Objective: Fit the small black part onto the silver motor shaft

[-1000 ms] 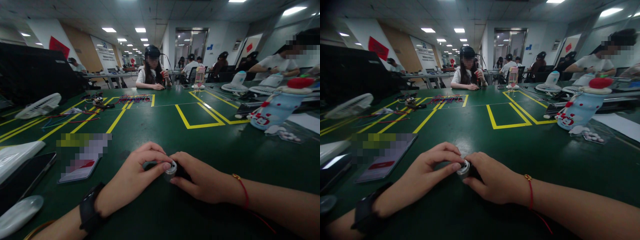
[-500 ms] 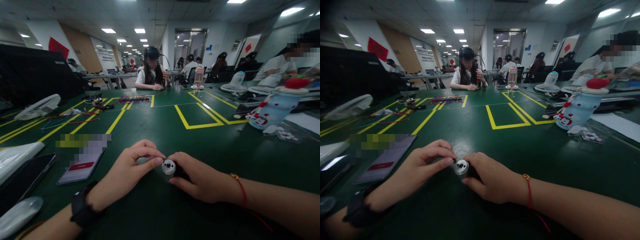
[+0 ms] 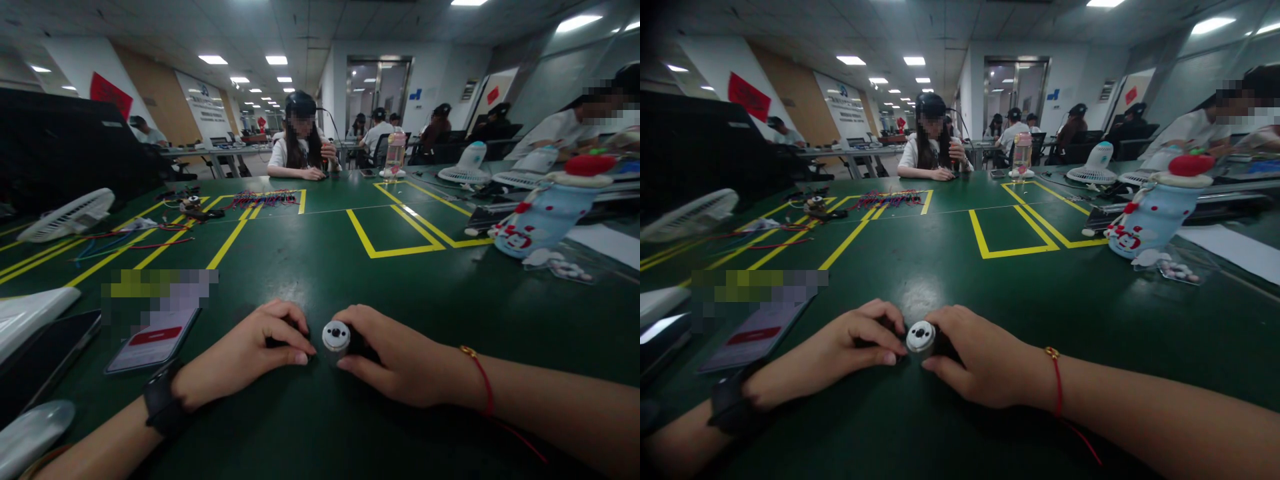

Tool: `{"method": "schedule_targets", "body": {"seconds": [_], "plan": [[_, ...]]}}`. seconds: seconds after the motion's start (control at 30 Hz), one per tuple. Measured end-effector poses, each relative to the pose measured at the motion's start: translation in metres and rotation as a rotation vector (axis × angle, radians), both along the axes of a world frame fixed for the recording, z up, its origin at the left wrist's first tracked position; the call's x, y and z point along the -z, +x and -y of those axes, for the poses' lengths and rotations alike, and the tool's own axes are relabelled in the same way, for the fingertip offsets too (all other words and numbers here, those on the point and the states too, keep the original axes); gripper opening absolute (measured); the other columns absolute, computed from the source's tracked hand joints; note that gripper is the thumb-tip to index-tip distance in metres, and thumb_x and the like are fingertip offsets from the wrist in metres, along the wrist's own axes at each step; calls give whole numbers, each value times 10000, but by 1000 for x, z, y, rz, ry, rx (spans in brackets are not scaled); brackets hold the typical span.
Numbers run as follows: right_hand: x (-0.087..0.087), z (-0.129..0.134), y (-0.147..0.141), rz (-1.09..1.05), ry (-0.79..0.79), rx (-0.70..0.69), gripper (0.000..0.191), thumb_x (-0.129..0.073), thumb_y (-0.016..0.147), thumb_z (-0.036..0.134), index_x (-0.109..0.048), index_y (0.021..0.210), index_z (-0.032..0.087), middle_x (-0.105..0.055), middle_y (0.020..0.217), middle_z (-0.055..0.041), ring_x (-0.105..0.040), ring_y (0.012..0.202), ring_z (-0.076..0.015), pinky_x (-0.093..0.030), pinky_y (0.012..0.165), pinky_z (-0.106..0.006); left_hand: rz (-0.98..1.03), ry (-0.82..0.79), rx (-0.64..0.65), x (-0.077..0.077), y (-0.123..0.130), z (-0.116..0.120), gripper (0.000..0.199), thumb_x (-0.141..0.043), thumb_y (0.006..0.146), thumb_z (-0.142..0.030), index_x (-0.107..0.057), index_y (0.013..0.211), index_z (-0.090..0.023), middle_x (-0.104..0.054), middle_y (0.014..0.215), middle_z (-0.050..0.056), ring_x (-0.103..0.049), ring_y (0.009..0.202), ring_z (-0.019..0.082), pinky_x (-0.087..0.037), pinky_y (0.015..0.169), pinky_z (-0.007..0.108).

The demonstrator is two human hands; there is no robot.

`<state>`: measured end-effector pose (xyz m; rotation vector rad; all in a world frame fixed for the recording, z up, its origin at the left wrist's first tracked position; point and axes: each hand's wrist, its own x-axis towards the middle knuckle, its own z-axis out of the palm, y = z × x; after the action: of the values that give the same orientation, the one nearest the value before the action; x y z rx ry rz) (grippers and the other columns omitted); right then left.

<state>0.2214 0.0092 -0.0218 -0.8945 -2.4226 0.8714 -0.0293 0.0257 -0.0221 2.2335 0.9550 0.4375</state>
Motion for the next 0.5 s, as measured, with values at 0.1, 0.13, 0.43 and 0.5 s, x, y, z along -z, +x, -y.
{"method": "schedule_targets", "body": {"seconds": [0.1, 0.13, 0.43, 0.5], "plan": [[0, 0, 0, -2, -1, 5, 352, -614, 834, 222, -523, 1172, 184, -585, 1052, -82, -529, 896, -203, -439, 799, -351, -8, -1, 5, 0, 0, 0, 118, -663, 842, -305, -753, 916, -324, -614, 1021, 17, -564, 973, 201, -439, 875, 327], [0, 1, 0, -3, 0, 5, 356, -615, 834, 221, -522, 1175, 184, -586, 1051, -82, -529, 896, -204, -439, 799, -352, -4, -3, 8, 0, 0, -1, 117, -664, 841, -303, -753, 915, -323, -616, 1022, 18, -565, 972, 203, -440, 875, 330], [-2, 0, 2, -1, -7, -3, 349, -603, 843, 223, -514, 1179, 184, -582, 1072, -84, -531, 907, -203, -448, 810, -357, 119, -81, -285, -1, -3, -3, 229, -500, 929, -357, -684, 885, -228, -652, 914, 13, -599, 863, 196, -445, 783, 305], [-2, 0, 2, -3, -10, -7, 346, -599, 848, 226, -510, 1180, 183, -578, 1084, -82, -531, 921, -202, -447, 827, -358, 141, -103, -372, 0, -5, -5, 245, -493, 927, -375, -666, 856, -215, -650, 847, 7, -595, 812, 193, -442, 740, 297]]}}
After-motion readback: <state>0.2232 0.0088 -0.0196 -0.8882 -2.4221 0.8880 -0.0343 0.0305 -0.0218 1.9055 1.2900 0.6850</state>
